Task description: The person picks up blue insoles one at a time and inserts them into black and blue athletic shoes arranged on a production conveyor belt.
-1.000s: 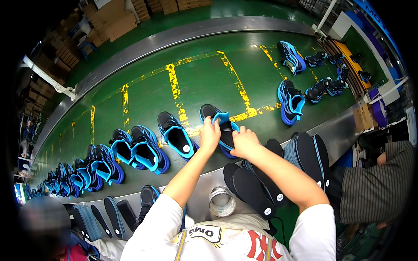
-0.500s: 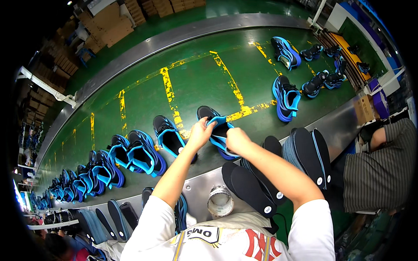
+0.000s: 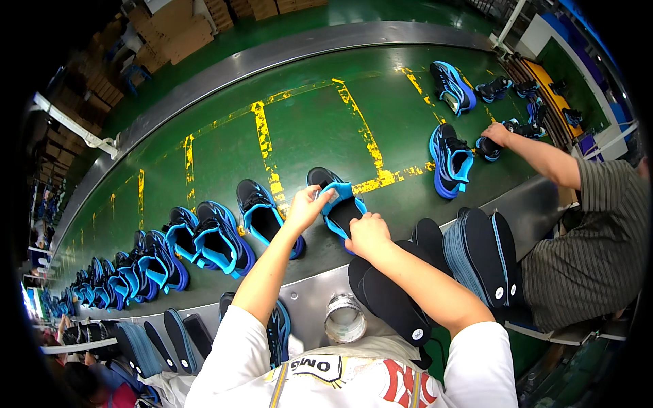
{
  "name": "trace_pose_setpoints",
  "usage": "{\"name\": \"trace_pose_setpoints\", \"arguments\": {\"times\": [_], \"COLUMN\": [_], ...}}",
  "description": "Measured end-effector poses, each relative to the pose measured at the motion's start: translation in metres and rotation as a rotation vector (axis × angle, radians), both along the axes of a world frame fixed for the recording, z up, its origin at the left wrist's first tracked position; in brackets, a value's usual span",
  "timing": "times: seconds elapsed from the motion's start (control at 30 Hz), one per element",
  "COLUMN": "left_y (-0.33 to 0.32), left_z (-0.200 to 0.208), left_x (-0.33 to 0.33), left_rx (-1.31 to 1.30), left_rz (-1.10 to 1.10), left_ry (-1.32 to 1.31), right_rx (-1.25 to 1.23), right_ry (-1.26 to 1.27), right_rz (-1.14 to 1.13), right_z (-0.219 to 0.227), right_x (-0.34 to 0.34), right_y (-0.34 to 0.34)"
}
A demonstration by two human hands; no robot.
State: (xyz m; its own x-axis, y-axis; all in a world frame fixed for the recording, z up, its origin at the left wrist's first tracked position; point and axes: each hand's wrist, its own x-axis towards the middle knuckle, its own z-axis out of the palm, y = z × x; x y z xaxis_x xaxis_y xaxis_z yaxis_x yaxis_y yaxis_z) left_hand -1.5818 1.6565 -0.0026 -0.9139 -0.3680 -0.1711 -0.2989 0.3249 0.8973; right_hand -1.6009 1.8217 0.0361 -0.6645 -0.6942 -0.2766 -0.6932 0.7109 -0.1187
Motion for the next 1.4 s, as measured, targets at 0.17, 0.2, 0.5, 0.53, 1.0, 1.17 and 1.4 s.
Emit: {"name": "trace_pose_setpoints", "arguments": {"times": [0.17,0.2,0.5,0.53,1.0,1.17,1.4], "left_y": [0.000,0.001,0.001,0.000,0.010,0.014,0.009], "left_z": [0.006,0.005,-0.012,-0.012,-0.005,-0.007,-0.002], "left_x": [-0.001,0.000,-0.003,-0.005,-0.016,-0.021,-0.027], "left_rx": [0.029,0.050,-0.068,-0.098,-1.284,-1.300,-1.041], "left_rz": [-0.001,-0.014,0.001,0.001,-0.366,-0.471,-0.475], "left_ry": [-0.038,-0.035,-0.021,-0.056,0.134,0.060,-0.032], "right_rx": [-0.127,-0.086,-0.056,-0.008,0.552,0.464,0.482], "right_ry": [-0.090,-0.083,-0.015,-0.054,-0.181,-0.328,-0.468], "right_rz": [0.056,0.089,0.179,0.162,0.540,0.536,0.373], "right_z": [-0.016,-0.021,-0.062,-0.056,-0.061,-0.027,-0.006], "right_x": [-0.017,-0.015,-0.026,-0.028,-0.047,-0.040,-0.025], "right_y": [0.006,0.007,-0.017,-0.019,-0.037,-0.021,-0.021]}}
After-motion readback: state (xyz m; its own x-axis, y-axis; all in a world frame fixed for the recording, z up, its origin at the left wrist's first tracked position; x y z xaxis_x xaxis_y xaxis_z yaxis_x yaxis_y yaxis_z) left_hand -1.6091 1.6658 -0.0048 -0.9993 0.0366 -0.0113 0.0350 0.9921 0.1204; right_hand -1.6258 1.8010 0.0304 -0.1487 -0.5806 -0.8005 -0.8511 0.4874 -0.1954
